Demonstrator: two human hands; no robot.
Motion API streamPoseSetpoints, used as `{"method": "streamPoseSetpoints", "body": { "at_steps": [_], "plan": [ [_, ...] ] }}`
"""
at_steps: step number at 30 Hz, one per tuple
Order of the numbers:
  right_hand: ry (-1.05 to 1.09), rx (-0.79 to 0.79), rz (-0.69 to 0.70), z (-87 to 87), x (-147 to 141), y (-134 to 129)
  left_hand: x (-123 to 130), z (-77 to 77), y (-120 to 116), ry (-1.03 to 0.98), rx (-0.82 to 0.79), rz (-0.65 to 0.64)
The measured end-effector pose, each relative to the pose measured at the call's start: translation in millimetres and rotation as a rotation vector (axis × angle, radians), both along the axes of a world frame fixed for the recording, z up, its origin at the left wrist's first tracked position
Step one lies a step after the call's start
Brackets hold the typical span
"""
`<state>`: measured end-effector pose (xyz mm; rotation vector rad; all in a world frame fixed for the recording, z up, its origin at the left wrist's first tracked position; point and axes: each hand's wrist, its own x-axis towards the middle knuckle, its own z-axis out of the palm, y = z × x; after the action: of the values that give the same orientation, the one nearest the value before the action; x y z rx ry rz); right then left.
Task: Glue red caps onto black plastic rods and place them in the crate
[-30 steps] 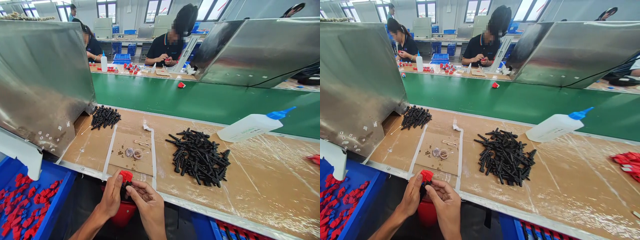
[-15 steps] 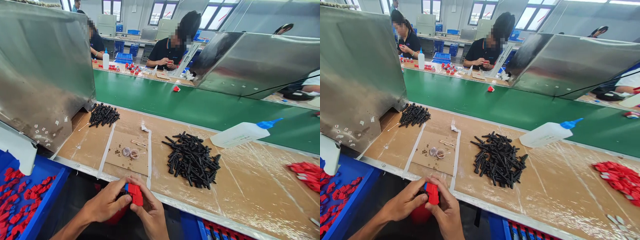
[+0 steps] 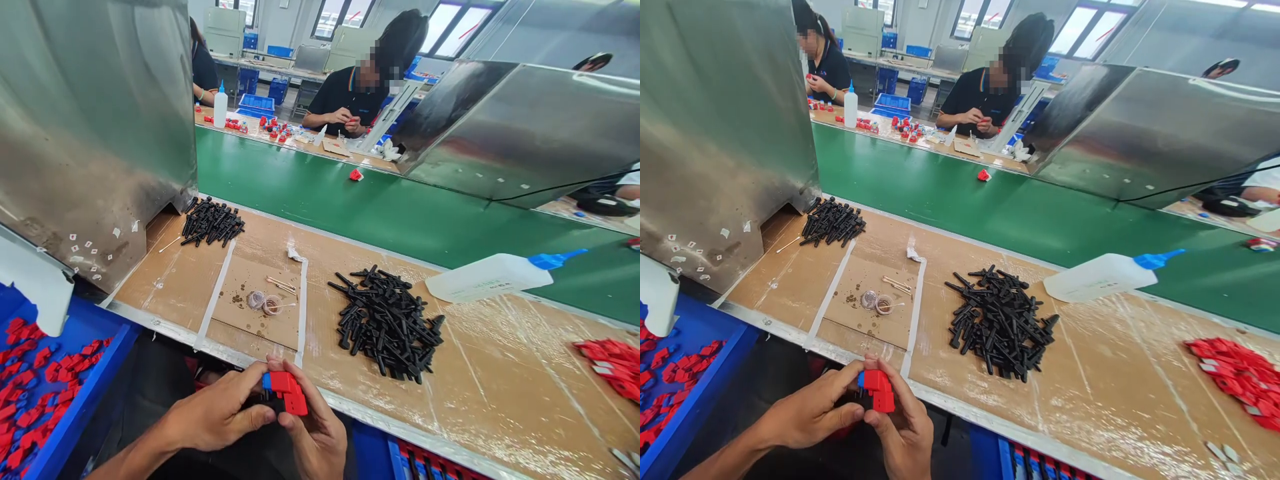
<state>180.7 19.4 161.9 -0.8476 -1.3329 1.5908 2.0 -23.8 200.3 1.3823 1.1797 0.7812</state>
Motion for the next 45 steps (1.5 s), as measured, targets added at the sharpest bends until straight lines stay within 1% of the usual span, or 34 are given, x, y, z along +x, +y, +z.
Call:
{"method": "streamPoseSetpoints", "body": {
  "at_steps": [2, 4, 7, 10, 12, 15, 18, 20, 22, 23, 24, 25, 26, 27, 29, 30, 31, 32, 33, 34, 35, 37, 38, 39, 40, 42, 43, 45],
  "plan": [
    [-0.003, -0.003, -0.027, -0.3, -1.3, -0.8, -1.4, -1.2, 0.2, 0.126, 0.021, 0.012],
    [0.008, 0.001, -0.031, 1.4, -2.9, 0.3, -2.0, -3.4, -0.8, 0.189, 0.003, -0.005],
    [0.026, 0.02, 0.001, 7.9, -4.1, 4.2, -1.6, -6.6, -4.1, 0.27, 0.012, -0.031],
    [0.008, 0.012, 0.025, 14.6, -3.6, 7.9, -1.5, -7.3, -7.2, 0.336, 0.072, -0.034],
    [-0.006, 0.0, 0.013, 16.6, -2.8, 8.7, -1.5, -6.5, -8.5, 0.372, 0.129, -0.037],
    [-0.013, 0.015, -0.018, 14.9, -1.5, 7.2, 0.2, -6.7, -9.0, 0.453, 0.182, -0.064],
    [-0.04, 0.094, -0.042, 10.0, 0.0, 4.7, 4.5, -10.9, -8.4, 0.489, 0.239, -0.084],
    [-0.064, 0.128, -0.05, 6.6, 1.4, 4.5, 7.8, -15.0, -7.8, 0.477, 0.265, -0.071],
    [-0.082, 0.11, -0.04, 3.7, 2.8, 6.0, 11.4, -19.4, -7.5, 0.433, 0.24, -0.024],
    [-0.093, 0.087, -0.032, 2.5, 3.3, 7.2, 13.5, -22.0, -7.4, 0.379, 0.202, 0.013],
    [-0.104, 0.063, -0.028, 1.3, 3.5, 8.5, 15.7, -25.0, -7.4, 0.28, 0.147, 0.055],
    [-0.112, 0.036, -0.02, 0.1, 3.5, 9.6, 18.1, -28.4, -7.2, 0.122, 0.075, 0.093],
    [-0.112, 0.01, -0.012, -1.2, 3.1, 10.4, 20.6, -32.5, -6.9, -0.096, -0.015, 0.111],
    [-0.101, -0.012, -0.013, -2.5, 2.2, 10.9, 23.0, -36.9, -6.2, -0.354, -0.119, 0.107],
    [-0.074, -0.046, -0.03, -4.9, -0.7, 10.7, 27.0, -45.9, -4.0, -0.856, -0.32, 0.056],
    [-0.072, -0.063, -0.042, -5.9, -2.6, 10.1, 28.8, -49.9, -2.5, -1.031, -0.394, 0.033],
    [-0.08, -0.079, -0.059, -6.4, -4.6, 9.2, 30.5, -53.2, -0.9, -1.135, -0.445, 0.017],
    [-0.09, -0.095, -0.077, -6.4, -6.5, 8.0, 32.6, -55.6, 0.6, -1.172, -0.474, 0.011],
    [-0.095, -0.109, -0.09, -5.5, -8.1, 6.5, 35.1, -57.0, 1.9, -1.16, -0.486, 0.022],
    [-0.094, -0.119, -0.104, -3.8, -9.0, 4.6, 38.1, -57.6, 2.6, -1.106, -0.486, 0.045],
    [-0.089, -0.122, -0.124, -1.2, -9.2, 2.5, 41.2, -57.4, 3.0, -1.009, -0.473, 0.082],
    [-0.082, -0.096, -0.183, 6.4, -6.4, -1.9, 45.3, -56.0, 3.3, -0.701, -0.386, 0.175],
    [-0.082, -0.072, -0.219, 10.8, -2.8, -3.3, 45.1, -55.6, 4.5, -0.511, -0.305, 0.203],
    [-0.08, -0.048, -0.257, 15.1, 2.6, -3.7, 42.9, -56.0, 7.4, -0.32, -0.207, 0.199],
    [-0.073, -0.029, -0.301, 19.1, 10.5, -3.1, 38.9, -57.7, 12.5, -0.151, -0.101, 0.16],
    [-0.055, -0.015, -0.419, 25.0, 35.0, 0.4, 27.9, -64.7, 29.1, 0.107, 0.072, -0.008],
    [-0.058, -0.017, -0.498, 26.7, 52.2, 2.5, 22.2, -69.4, 39.3, 0.19, 0.141, -0.037],
    [-0.168, -0.017, -0.679, 26.0, 96.2, 4.5, 12.5, -78.3, 58.9, 0.322, 0.251, -0.017]
  ]
}}
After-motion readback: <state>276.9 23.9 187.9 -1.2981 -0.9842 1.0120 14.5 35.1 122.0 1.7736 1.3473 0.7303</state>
